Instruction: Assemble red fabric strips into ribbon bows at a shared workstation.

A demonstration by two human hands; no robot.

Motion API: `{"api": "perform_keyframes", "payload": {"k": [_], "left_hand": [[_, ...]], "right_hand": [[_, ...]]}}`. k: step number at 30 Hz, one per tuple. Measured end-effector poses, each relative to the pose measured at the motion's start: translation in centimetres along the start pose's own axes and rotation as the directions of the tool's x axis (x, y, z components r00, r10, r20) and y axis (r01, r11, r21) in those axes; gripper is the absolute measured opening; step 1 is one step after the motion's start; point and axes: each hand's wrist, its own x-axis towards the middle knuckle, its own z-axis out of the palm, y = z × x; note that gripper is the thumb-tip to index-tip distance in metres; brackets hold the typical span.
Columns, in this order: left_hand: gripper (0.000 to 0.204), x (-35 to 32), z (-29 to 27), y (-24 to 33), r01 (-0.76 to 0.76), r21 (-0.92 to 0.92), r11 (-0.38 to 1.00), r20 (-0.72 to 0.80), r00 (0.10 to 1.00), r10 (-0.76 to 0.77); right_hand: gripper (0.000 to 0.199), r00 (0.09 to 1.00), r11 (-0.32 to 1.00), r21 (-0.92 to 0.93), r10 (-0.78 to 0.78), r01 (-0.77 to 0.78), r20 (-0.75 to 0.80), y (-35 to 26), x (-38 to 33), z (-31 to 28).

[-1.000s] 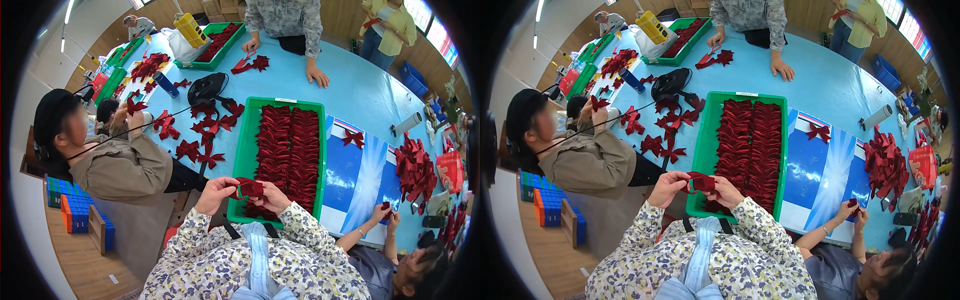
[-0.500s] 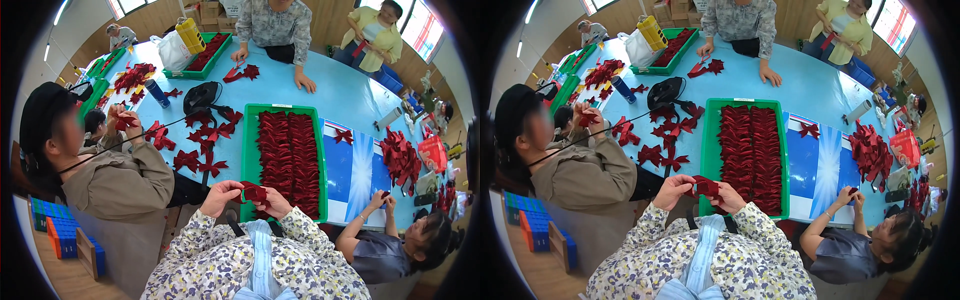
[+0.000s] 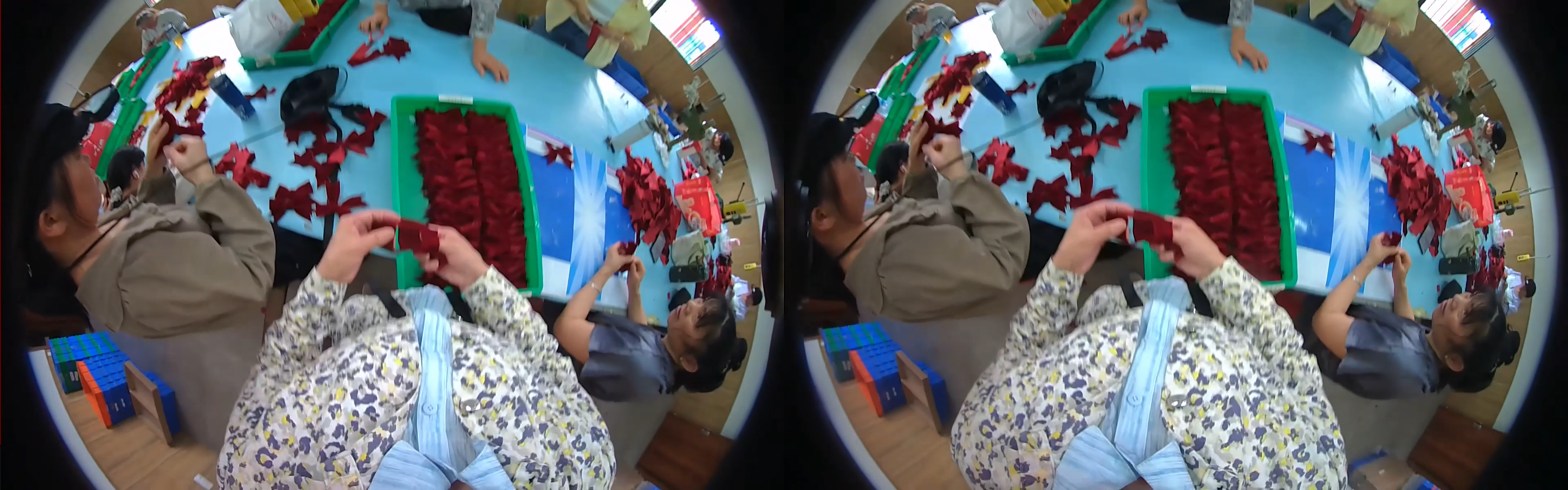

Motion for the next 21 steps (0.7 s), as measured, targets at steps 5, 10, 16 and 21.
{"api": "perform_keyframes", "payload": {"k": [5,10,16,21], "left_hand": [[0.013,4.3,-1.9,-0.2,-0.063,0.149,0.987,-0.012,0.998,0.065],[0.017,3.2,0.2,3.4,-0.152,0.108,0.983,-0.076,0.984,0.160],[0.016,-0.9,3.3,5.3,-0.061,-0.067,0.996,-0.109,0.993,0.054],[0.018,-1.9,4.9,6.2,-0.083,-0.088,0.993,-0.023,0.996,0.081]], "right_hand": [[0.016,0.999,1.000,-0.002,-0.024,0.024,0.032,-1.7,2.6,-0.4],[0.016,0.999,1.000,-0.001,-0.024,0.024,0.044,-3.3,1.8,1.6],[0.017,0.999,0.999,0.048,-0.027,0.025,0.042,-3.8,-2.0,3.2],[0.019,0.998,0.996,0.089,0.014,-0.019,0.060,-4.4,-3.1,3.4]]}}
